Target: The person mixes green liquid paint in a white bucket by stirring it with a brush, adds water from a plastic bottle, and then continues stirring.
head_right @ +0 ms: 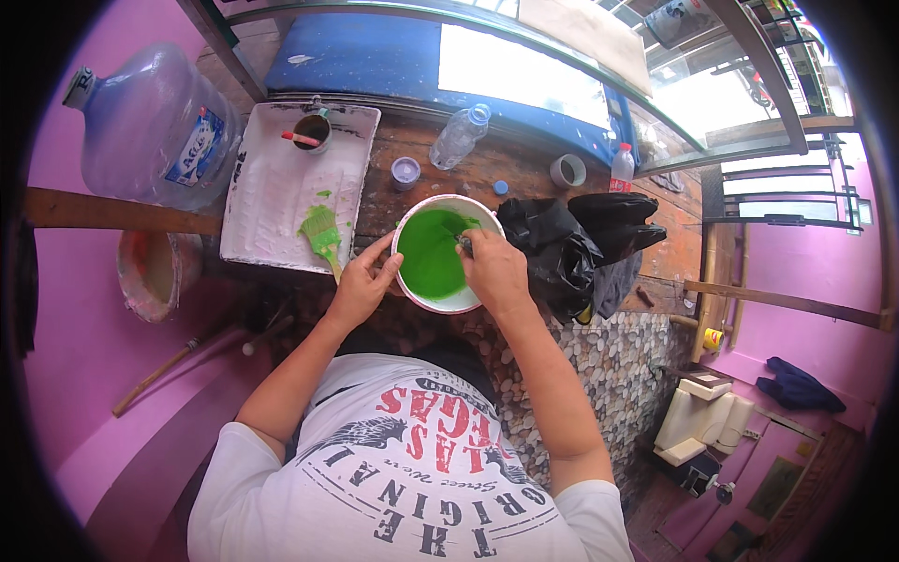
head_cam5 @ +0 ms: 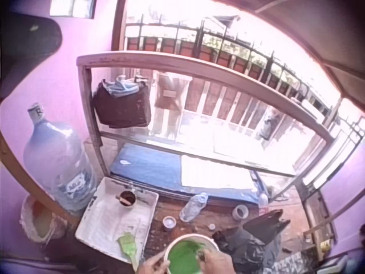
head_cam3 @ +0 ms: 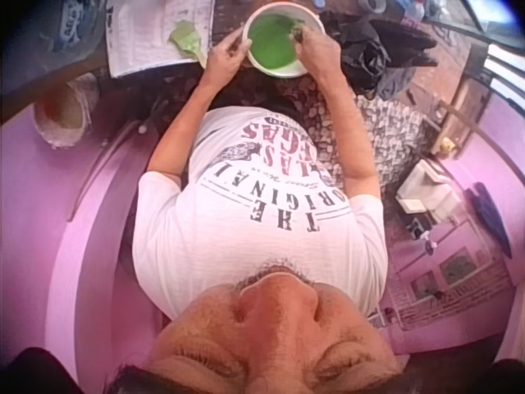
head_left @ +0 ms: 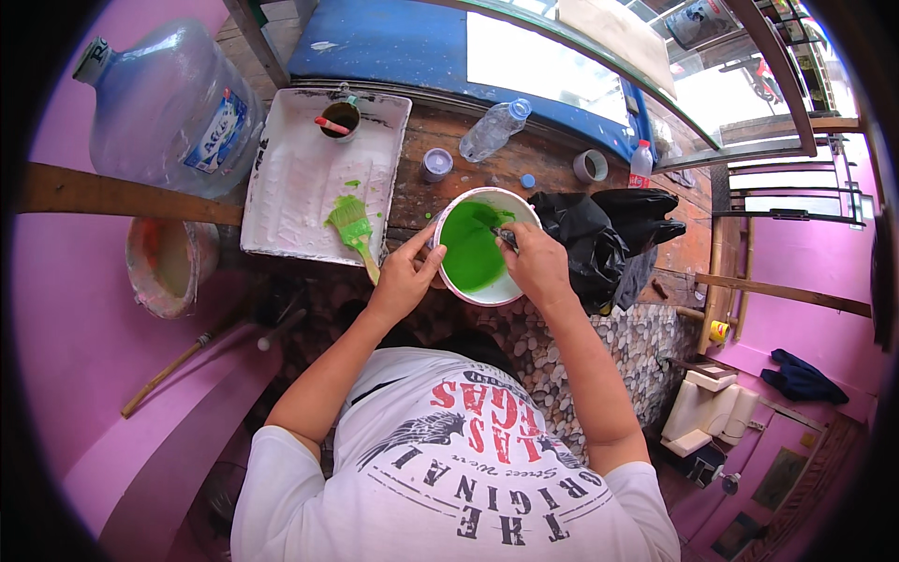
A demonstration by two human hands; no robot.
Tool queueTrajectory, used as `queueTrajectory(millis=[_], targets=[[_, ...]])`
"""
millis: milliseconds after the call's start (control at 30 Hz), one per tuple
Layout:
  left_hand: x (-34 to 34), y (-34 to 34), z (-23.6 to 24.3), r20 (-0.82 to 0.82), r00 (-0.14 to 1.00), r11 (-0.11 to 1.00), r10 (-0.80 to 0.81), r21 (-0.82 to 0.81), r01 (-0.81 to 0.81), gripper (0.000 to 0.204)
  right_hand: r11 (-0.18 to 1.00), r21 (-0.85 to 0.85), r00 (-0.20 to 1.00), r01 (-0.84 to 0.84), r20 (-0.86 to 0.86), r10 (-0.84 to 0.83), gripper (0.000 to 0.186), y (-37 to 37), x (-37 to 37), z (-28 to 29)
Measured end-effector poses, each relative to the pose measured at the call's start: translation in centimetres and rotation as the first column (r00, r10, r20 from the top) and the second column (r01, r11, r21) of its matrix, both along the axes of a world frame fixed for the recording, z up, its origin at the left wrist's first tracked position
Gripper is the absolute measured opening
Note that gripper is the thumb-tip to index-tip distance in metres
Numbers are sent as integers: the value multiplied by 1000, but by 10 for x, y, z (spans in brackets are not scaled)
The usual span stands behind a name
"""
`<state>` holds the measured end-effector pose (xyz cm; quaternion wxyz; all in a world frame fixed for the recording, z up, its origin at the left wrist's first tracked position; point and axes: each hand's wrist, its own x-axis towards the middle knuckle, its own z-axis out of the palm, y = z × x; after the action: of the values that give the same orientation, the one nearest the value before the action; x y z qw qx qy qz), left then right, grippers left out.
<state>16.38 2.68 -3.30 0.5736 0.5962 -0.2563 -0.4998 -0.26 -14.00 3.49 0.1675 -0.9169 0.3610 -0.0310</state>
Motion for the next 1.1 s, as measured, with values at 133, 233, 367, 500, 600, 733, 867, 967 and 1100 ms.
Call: queueTrajectory(millis=[133, 233, 367, 500, 600, 733, 867, 967, 1100], targets=[[0, 0, 0, 26, 1000, 1000, 5, 10, -5, 52, 1000, -8, 993, 27, -119, -28, 22, 1, -4, 10], [-1, 0, -1, 38, 999, 1000, 12, 8, -13, 51, 998, 60, 986, 22, -169, -12, 23, 11, -9, 14], [-1, 0, 1, 71, 997, 1000, 10, 17, -11, 51, 982, 187, 984, 6, -174, 27, 26, 29, -5, 17], [-1, 0, 0, 24, 1000, 1000, 16, 13, -16, 50, 955, 293, 995, -48, -71, 72, 28, 40, 8, 14], [-1, 0, -6, 27, 1000, 1000, 13, 3, -13, 50, 956, 282, 995, -84, -27, 95, 27, 34, 16, 7], [-1, 0, -2, 32, 999, 1000, 12, 6, -12, 50, 973, 225, 988, -59, 152, 25, 24, 19, 16, -2], [-2, 1, 3, 3, 1000, 1000, 23, -9, -22, 50, 999, 34, 998, 4, 60, -6, 24, 7, 11, -2], [-2, -1, 5, 15, 1000, 1000, 17, -5, -17, 50, 999, -46, 1000, 9, 17, -8, 23, 3, 2, -7], [-2, 0, -3, 59, 998, 1000, 24, 14, -25, 50, 1000, 10, 999, -8, -52, 8, 21, 19, -4, -2]])
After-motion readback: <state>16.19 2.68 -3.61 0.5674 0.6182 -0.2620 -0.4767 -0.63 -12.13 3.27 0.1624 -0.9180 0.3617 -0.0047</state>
